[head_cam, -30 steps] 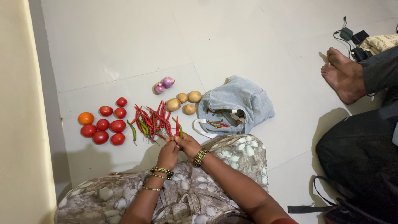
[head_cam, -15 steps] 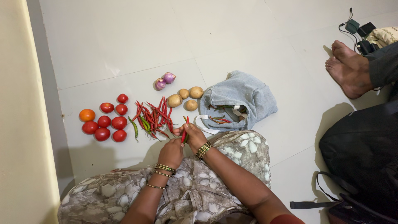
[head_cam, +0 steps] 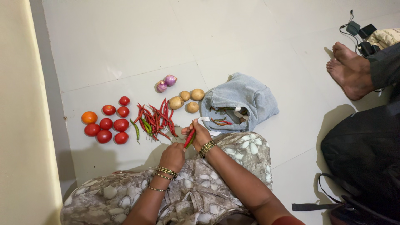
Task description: The person sorts vegetables by hand, removing chili peppers and potatoes from a bag and placing them into groups on the floor.
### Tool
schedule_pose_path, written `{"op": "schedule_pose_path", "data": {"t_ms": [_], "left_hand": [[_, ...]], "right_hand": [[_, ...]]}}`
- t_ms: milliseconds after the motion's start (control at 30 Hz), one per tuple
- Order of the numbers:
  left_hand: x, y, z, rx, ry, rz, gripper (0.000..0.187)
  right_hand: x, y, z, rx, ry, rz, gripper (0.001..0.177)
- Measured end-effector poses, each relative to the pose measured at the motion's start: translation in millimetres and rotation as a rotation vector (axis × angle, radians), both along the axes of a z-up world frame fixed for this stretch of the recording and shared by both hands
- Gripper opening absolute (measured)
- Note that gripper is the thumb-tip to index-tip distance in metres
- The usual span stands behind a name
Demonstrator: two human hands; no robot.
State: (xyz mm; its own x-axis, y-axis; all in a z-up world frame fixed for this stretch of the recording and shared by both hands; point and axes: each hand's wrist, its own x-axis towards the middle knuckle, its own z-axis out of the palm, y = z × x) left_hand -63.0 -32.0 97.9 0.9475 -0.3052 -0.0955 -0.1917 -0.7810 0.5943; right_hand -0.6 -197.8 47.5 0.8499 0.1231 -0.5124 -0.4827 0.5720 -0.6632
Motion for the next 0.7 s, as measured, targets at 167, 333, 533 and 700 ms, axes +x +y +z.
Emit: {"op": "schedule_pose_path", "data": {"t_ms": [167, 333, 533, 700], "left_hand": [[1.4, 0.7, -29.7, -0.177, -0.029, 0.024, 0.013], [12.9, 5.8, -67.1, -0.477, 0.279, 0.193, 0.023], [19.5, 5.5, -73.1, -0.686, 0.335, 0.311, 0.026], [18.1, 4.4, -60.4, -0.358, 0.247, 0.171, 0.021]], "right_hand": [[6.2, 1.7, 24.9, -0.036, 0.108, -0.039, 0.053], [-7.5, 12.8, 14.3, -0.157, -0.024, 0.227, 0.040], [-32.4, 29.6, -8.9, -0.138, -0.170, 0.449, 0.026], [-24.2, 24.7, -24.1, -0.108, -0.113, 0.362, 0.025]]}}
